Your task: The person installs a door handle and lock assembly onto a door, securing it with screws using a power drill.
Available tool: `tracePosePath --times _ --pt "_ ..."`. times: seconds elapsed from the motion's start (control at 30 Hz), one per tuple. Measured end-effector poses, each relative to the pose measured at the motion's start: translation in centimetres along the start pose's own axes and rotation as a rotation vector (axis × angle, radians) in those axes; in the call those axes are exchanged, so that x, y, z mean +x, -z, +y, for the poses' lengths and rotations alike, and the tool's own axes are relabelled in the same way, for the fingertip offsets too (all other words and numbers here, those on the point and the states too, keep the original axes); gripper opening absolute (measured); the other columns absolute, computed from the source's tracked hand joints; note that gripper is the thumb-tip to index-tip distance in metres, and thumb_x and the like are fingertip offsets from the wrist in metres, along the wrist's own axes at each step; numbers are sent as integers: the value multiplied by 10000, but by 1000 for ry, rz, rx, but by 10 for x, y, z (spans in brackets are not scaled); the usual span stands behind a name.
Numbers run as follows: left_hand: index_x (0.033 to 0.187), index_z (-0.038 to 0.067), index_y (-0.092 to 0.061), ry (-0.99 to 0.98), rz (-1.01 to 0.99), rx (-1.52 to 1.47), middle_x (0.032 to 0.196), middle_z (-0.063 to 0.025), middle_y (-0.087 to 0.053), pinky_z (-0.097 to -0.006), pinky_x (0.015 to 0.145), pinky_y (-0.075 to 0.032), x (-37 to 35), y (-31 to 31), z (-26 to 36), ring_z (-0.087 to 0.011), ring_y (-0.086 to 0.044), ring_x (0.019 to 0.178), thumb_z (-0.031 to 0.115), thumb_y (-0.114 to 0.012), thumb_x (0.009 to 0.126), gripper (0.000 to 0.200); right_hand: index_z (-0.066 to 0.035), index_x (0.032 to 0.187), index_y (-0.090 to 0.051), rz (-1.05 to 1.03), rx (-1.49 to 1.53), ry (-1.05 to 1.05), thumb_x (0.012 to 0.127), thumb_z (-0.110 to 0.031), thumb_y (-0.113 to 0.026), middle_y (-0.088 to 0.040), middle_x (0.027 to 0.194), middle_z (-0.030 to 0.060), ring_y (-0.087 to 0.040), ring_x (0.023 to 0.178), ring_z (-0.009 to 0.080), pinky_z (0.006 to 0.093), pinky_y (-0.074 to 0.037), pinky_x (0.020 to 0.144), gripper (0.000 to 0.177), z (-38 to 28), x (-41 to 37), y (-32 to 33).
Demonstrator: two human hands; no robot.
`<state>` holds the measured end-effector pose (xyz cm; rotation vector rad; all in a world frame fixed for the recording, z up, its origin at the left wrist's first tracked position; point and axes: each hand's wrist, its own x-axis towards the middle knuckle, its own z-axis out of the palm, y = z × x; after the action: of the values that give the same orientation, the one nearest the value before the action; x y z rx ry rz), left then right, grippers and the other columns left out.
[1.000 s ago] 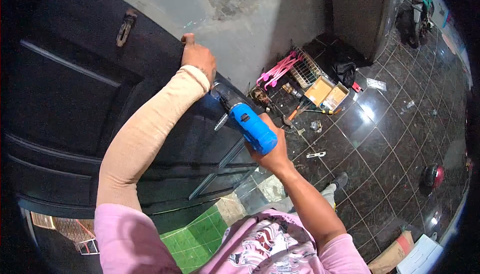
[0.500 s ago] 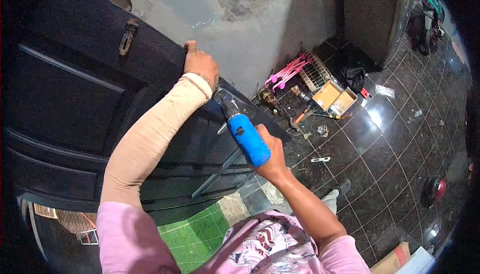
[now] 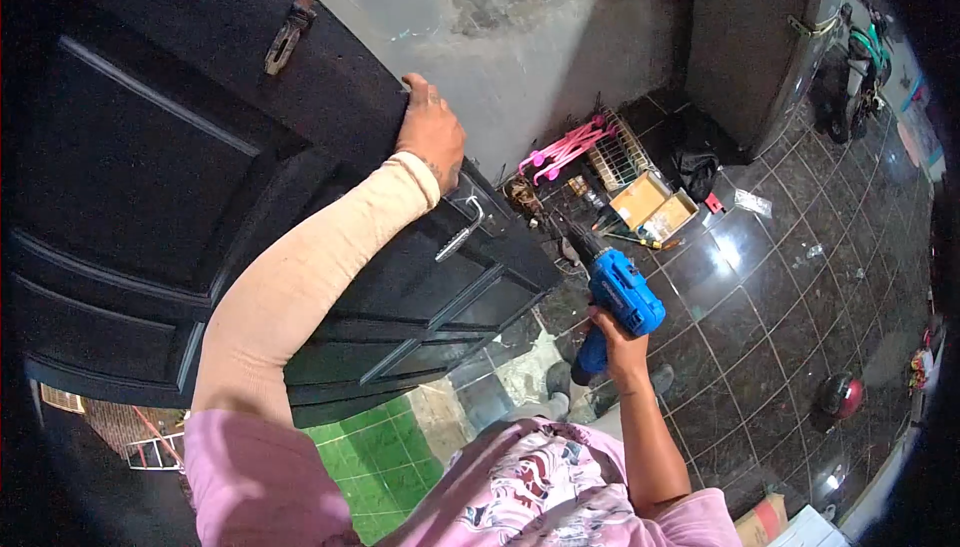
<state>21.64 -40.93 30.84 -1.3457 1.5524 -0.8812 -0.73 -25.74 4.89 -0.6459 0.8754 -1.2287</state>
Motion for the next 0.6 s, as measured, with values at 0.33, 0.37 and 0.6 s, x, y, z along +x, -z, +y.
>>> tracePosePath --times 0.33,0.37,0.6 --pt "1126 42 -677 56 54 -51 1132 -165 -640 -596 1060 -205 1 1 7 -350 -486 1171 283 -525 889 370 -32 1034 -642 151 11 -205 752 -75 -742 -637 846 66 -633 641 214 336 -521 585 302 -27 -6 92" --pt "1132 39 -673 64 17 -66 1143 -165 -639 -600 1081 -191 3 2 7 -352 -475 1205 280 -514 906 366 -34 1025 -644 139 17 -230 760 -61 -732 -633 833 57 -626 642 205 337 -519 587 281 -43 -1 102" --pt "1089 4 -647 219 481 -711 1205 -230 -571 -655 1143 -167 -25 39 68 -392 -474 1244 194 -656 761 379 -51 1014 -632 121 -125 -280 747 -78 -715 -614 802 59 -610 629 214 366 -515 581 281 -86 75 239"
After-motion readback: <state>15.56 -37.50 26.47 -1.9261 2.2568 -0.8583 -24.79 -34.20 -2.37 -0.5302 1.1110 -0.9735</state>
